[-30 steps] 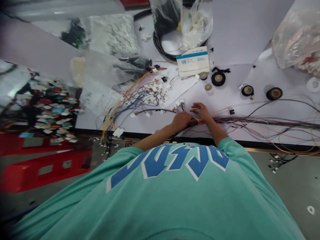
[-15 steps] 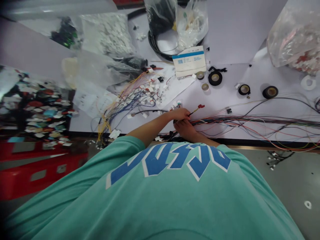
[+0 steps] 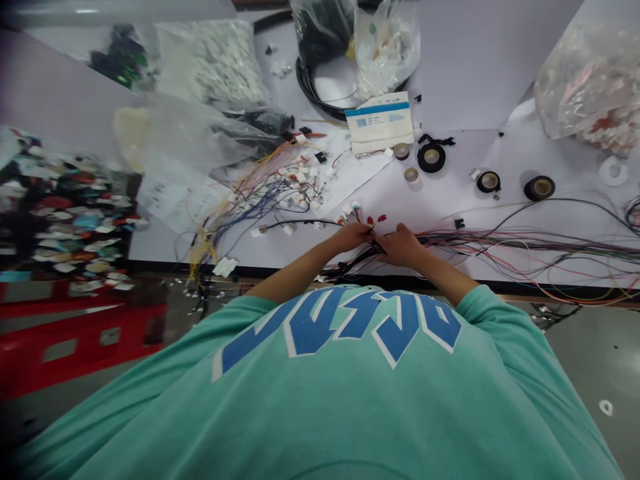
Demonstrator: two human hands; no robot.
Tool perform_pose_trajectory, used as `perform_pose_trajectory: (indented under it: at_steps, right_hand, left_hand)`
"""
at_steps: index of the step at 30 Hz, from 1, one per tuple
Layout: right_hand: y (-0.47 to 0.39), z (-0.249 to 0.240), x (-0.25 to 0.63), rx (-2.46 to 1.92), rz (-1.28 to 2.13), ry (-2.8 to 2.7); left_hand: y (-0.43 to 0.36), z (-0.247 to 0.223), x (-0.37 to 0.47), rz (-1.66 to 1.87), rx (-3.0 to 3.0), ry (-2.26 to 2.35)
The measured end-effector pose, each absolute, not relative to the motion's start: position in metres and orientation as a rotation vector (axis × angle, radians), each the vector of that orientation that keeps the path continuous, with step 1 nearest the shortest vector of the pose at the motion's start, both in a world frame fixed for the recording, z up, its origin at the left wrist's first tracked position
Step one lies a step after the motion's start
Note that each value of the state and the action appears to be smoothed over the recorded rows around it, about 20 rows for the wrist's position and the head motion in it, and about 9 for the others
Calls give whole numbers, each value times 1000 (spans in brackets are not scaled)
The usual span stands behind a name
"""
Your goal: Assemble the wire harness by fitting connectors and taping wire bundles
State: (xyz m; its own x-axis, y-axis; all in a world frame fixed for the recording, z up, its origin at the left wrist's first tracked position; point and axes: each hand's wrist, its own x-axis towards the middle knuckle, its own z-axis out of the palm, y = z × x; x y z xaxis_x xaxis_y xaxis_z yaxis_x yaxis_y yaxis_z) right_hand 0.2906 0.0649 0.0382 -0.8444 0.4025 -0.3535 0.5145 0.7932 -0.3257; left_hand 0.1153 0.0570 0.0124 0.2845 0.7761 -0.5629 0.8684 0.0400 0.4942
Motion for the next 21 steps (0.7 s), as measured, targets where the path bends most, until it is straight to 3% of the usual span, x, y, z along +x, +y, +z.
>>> perform_pose_trajectory:
  at_steps: [7, 21]
  right_hand:
    - [59, 14, 280, 990, -520, 2711]
    - [53, 19, 272, 1145, -556, 2609]
  left_hand:
    - [26, 13, 132, 60, 1535, 1767]
    - [16, -2, 150, 163, 1365, 1943]
